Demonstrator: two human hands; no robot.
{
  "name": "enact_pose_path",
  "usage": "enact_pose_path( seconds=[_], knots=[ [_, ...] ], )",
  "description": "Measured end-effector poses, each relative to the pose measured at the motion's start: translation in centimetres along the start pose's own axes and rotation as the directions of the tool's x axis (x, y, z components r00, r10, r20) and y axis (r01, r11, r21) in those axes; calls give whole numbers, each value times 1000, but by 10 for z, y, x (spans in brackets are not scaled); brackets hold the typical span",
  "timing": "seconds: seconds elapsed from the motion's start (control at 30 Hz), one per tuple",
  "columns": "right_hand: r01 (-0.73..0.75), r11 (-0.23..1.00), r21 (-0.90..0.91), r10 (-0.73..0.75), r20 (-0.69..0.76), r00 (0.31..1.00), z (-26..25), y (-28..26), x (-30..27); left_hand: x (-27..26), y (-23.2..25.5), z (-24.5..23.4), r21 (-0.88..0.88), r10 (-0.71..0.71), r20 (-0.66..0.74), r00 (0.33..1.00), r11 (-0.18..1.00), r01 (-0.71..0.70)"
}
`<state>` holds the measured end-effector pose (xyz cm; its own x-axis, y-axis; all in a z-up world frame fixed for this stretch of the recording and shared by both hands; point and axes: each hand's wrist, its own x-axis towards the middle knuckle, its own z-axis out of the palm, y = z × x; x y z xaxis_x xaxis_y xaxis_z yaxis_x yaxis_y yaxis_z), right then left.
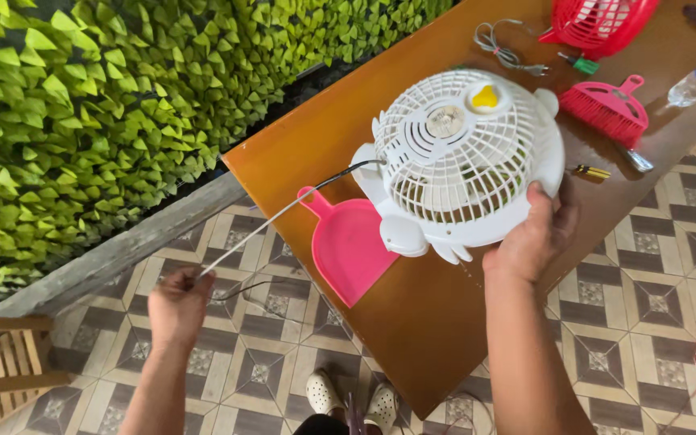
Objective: The person sits on the floor and handles several small portable fans. They place a white fan on a table, use a screwdriver to remove screws from the back, and separate the front and rear grilles to expose the fan blades.
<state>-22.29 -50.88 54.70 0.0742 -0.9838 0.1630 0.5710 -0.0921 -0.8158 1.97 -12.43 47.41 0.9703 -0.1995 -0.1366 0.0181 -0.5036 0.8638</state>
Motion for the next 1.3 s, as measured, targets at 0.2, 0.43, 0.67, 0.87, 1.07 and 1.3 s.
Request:
enact_pose_path(
  seconds=[0.2,0.43,0.67,0.87,1.07,1.3],
  knots=[
    [-72,992,-104,60,-113,992,-23,25,-6,69,51,3,-430,66,-70,995,899,-90],
    [-219,975,-47,206,-187,960,-27,46,-16,69,156,58,-142,551,19,834,827,-543],
    [-362,930,66,367,-186,911,-29,64,19,120,240,83,665,943,39,331,223,-713],
    [-465,865,-189,460,-75,885,-31,65,47,134,294,152,692,894,39,446,298,-658],
    [-464,809,-360,542,154,826,-49,52,55,124,269,230,495,908,19,418,355,-793],
    [-495,783,-376,593,211,777,-61,51,54,92,239,237,286,770,294,566,494,-821]
  ],
)
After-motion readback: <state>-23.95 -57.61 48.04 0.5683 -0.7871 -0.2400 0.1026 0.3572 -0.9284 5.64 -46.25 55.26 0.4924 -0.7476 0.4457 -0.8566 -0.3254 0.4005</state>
